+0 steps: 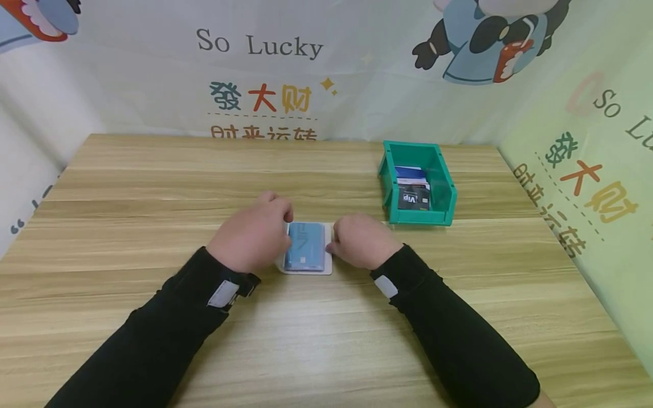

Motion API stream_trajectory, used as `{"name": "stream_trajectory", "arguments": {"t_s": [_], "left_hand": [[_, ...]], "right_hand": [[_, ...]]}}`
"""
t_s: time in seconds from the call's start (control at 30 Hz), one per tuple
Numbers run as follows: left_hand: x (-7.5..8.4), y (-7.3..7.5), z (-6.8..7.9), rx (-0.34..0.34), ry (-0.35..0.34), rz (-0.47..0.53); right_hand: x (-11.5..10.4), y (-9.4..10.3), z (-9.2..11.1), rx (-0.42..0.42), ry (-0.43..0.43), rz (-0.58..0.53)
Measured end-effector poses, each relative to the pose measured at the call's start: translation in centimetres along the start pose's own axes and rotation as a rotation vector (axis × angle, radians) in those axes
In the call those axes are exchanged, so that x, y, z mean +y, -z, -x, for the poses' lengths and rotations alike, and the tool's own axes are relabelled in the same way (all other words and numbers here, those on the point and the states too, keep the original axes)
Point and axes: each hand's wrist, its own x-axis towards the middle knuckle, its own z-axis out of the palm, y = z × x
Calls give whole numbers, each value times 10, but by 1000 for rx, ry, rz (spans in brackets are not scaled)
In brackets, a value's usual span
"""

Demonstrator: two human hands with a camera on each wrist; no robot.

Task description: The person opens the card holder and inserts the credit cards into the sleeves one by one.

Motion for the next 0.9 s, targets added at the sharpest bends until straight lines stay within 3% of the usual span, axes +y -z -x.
{"name": "stream_trajectory", "arguments": {"t_s": [0.13, 0.47, 0.9], "left_hand": [[-4, 3, 1, -4, 29, -20], [-16, 0, -1, 43, 21, -133], [-21, -4, -2, -3, 30, -249]], "right_hand": [[0, 0, 1, 4, -3, 1], [2, 1, 1, -14, -28, 8], [3, 1, 1, -27, -45, -10]]}}
